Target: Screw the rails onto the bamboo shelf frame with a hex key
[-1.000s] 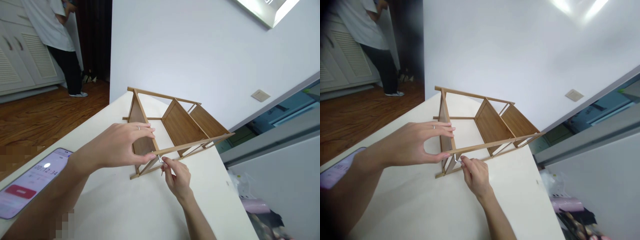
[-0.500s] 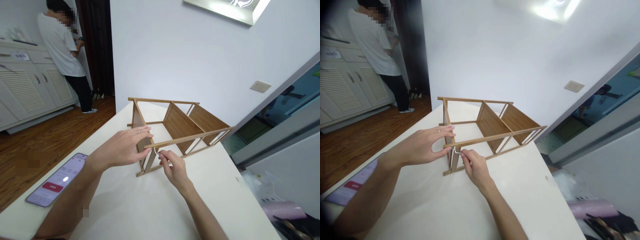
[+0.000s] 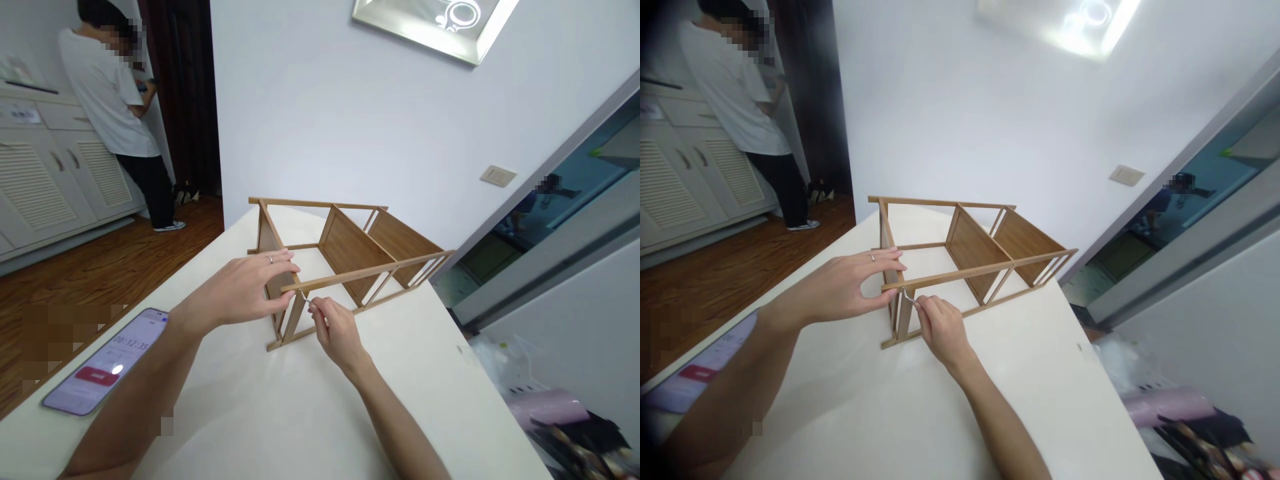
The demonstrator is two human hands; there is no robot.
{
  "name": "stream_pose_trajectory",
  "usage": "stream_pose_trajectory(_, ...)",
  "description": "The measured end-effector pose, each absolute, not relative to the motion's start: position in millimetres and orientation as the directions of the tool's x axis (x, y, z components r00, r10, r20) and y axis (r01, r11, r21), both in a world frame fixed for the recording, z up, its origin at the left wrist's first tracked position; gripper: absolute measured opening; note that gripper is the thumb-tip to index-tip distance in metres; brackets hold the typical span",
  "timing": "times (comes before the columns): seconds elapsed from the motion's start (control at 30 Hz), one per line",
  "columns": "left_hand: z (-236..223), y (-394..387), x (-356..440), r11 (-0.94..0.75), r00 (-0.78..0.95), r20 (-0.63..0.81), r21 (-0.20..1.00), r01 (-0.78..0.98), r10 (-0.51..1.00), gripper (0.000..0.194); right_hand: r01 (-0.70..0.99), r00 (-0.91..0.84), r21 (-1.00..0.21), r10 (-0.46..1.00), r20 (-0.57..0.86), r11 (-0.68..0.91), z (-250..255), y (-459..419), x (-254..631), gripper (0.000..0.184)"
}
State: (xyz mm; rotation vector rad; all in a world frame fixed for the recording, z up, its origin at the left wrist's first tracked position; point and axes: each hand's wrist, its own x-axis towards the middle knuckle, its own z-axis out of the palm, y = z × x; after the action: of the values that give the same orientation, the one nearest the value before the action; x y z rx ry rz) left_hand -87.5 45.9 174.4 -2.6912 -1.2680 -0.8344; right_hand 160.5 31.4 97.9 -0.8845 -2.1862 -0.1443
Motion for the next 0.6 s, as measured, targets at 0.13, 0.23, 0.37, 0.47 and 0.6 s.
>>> stream_pose_trajectory(0.13,174,43,-80,-0.687,0.545,0.511,0.131,0.715,0.665,0.038,0.583,-0.528,-0.161,0.522,0.669,0.796,104,30,168,0.023)
stream_pose_trajectory(0.23,172,40,-73,-0.698,0.557,0.525,0.104,0.708,0.644,0.033,0.585,-0.467,-0.199,0.528,0.709,0.786,114,33,187,0.021)
stream_pose_trajectory(0.37,170,38,-68,-0.708,0.575,0.491,0.131,0.694,0.655,0.031,0.648,-0.219,-0.33,0.583,0.782,0.687,132,36,222,0.024)
stream_pose_trajectory(0.47,169,39,-67,-0.698,0.563,0.455,0.211,0.684,0.689,0.031,0.666,-0.06,-0.429,0.617,0.785,0.611,146,35,247,0.024)
stream_pose_trajectory(0.6,168,39,-67,-0.684,0.551,0.434,0.257,0.683,0.712,0.043,0.662,0.074,-0.535,0.665,0.744,0.525,157,42,281,0.03)
